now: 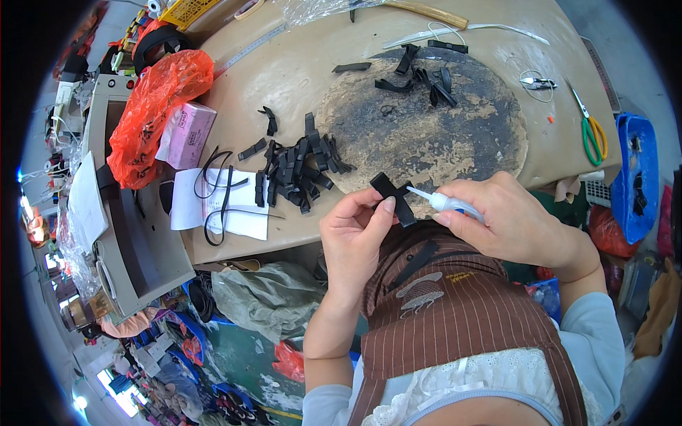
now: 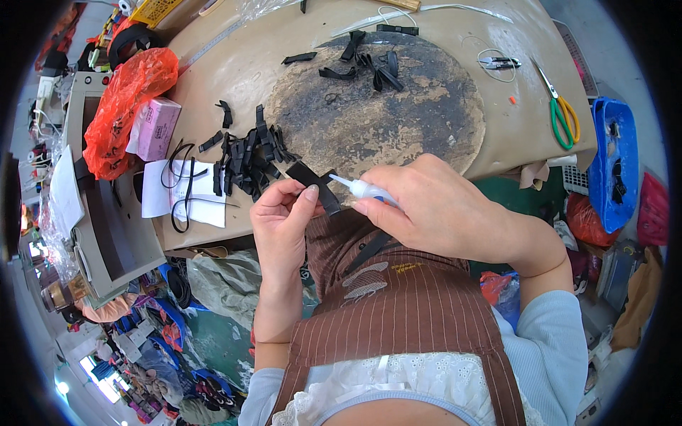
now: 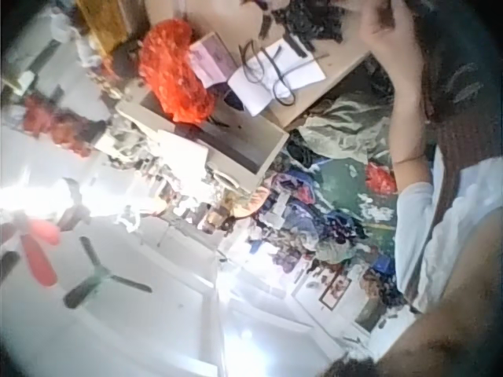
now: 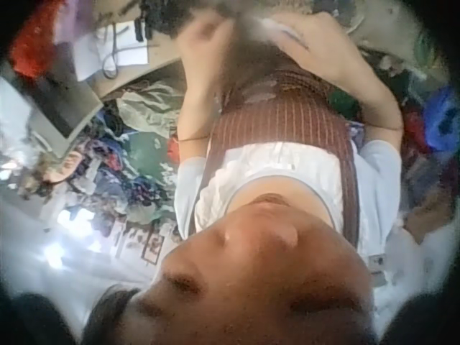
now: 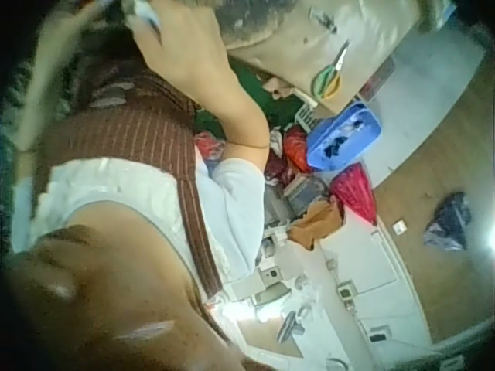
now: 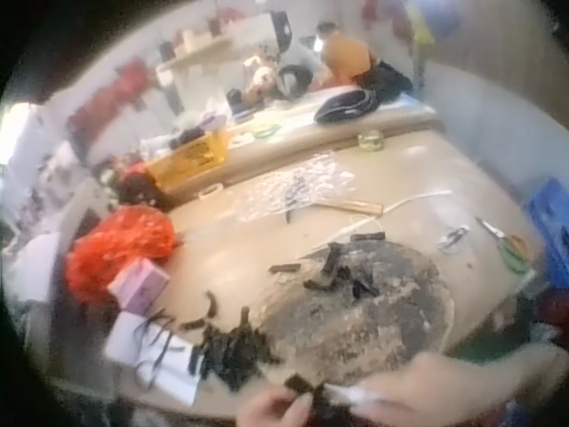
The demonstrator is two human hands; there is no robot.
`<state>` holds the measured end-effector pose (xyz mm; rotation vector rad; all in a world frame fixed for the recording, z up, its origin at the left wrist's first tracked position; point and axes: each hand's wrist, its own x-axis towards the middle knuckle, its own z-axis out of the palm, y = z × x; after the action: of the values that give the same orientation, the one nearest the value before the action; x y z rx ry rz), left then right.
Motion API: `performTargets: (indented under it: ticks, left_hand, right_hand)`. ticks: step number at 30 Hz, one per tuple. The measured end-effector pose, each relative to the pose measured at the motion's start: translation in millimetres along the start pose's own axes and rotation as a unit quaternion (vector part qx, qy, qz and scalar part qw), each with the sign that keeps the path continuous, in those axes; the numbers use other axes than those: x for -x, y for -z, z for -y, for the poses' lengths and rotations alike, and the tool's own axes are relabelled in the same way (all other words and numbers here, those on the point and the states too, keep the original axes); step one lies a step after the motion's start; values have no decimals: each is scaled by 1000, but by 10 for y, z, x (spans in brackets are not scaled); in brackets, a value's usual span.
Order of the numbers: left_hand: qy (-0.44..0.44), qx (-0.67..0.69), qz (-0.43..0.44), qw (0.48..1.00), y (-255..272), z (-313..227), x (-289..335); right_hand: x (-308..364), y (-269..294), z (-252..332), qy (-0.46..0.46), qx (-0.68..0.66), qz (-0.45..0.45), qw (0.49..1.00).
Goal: The person assembles small black straps by applying glue from a bottle onto the pieces and folding and pressing them together by hand.
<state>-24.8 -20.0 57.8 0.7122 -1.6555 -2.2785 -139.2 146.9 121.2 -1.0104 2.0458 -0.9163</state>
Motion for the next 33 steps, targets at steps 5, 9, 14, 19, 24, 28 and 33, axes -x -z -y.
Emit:
performTargets:
  ticks: [5, 9, 14, 19, 24, 28, 33]
  left_hand:
    - [3, 17, -6, 1000, 15, -36, 16]
    - [54, 97, 42, 993, 59, -66, -9]
    - [124, 133, 106, 978, -26, -163, 16]
    - [119, 109, 142, 977, -41, -207, 16]
    - [44, -30, 130, 990, -95, -340, 87]
    - [10, -110, 112, 988, -61, -297, 87]
    - [178, 91, 169, 965, 28, -406, -9]
  right_hand:
    - [-25, 18, -13, 13, -29, -20, 999]
    - [-79, 65, -176, -57, -358, -42, 931]
    - [-315, -149, -525, -6, -467, 3, 884]
    - [-377, -233, -467, -28, -557, 138, 818]
    - [-375, -108, -379, -47, -497, 145, 855]
    - [-352, -17, -261, -90, -426, 117, 893]
    - [-327, 6, -289, -109, -420, 119, 893]
